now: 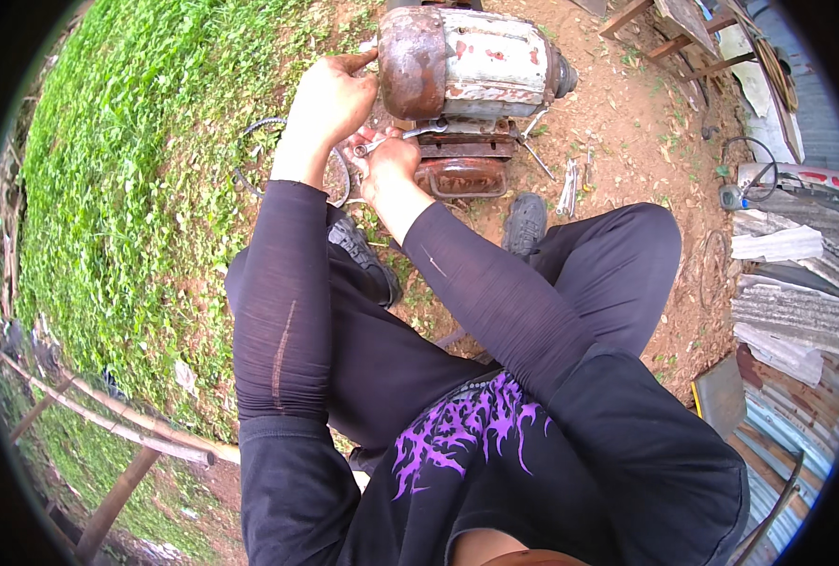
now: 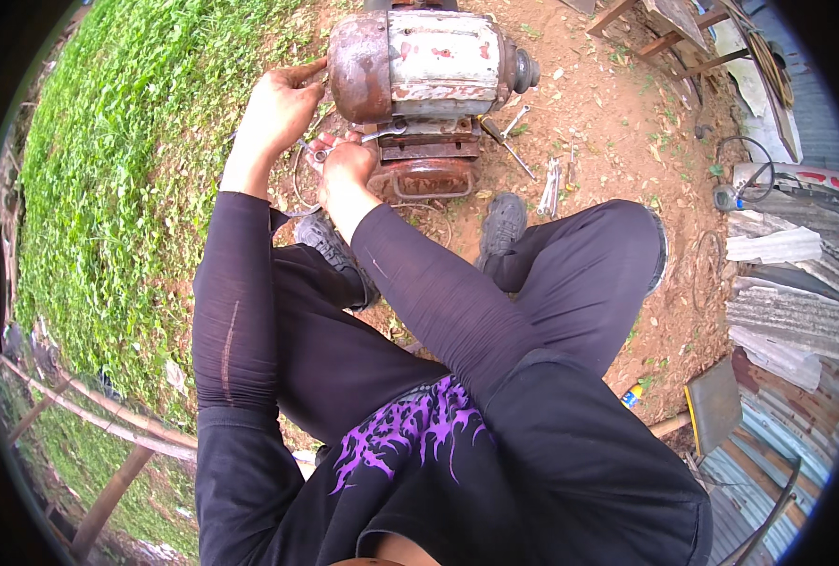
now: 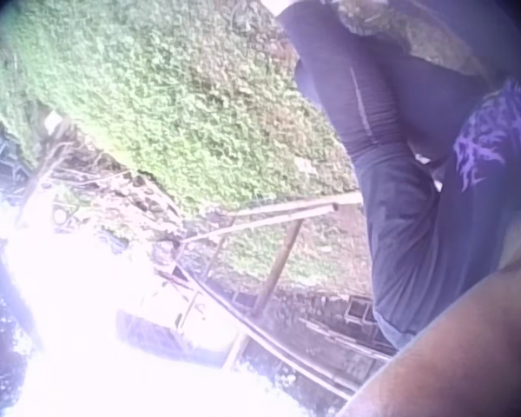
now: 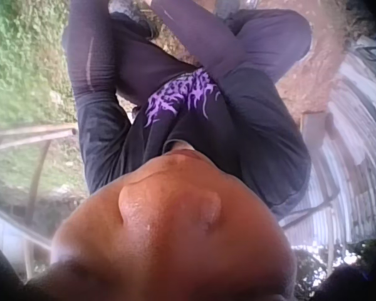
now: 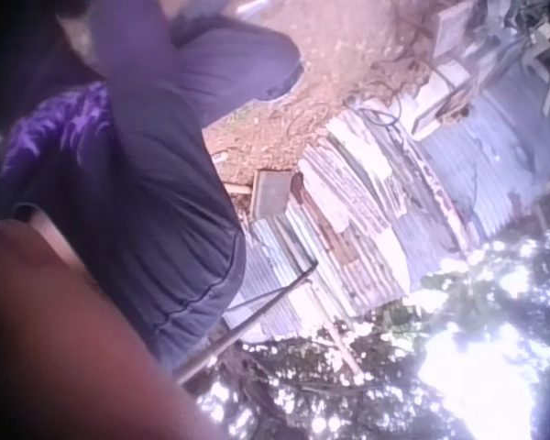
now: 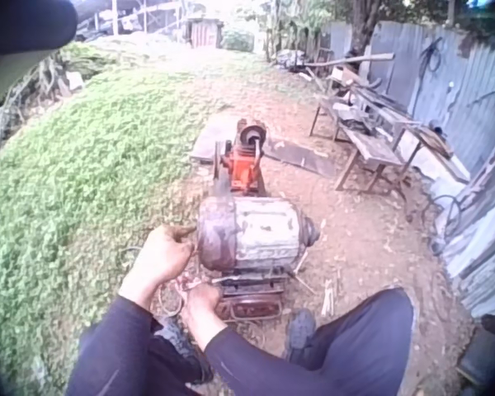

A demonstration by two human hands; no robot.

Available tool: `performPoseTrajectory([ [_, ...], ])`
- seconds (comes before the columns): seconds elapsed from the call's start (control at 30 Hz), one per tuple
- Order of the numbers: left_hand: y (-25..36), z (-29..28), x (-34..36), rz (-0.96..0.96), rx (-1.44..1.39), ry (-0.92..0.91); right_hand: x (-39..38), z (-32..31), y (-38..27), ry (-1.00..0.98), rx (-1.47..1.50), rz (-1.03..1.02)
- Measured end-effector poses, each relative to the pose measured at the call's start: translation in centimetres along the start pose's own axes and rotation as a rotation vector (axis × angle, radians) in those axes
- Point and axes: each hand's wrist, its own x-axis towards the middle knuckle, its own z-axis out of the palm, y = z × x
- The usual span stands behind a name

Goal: The person loosens and removes several bolts from a motor using a wrench, then lifts the motor off its base and rotates it to access the underside.

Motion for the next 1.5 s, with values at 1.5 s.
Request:
performPoseTrajectory([
  [1.5, 1.5, -0.3, -0.1, -0.022, 0.123, -0.07, -2.2, -9.0, -9.7, -0.115, -0.833, 0.009],
])
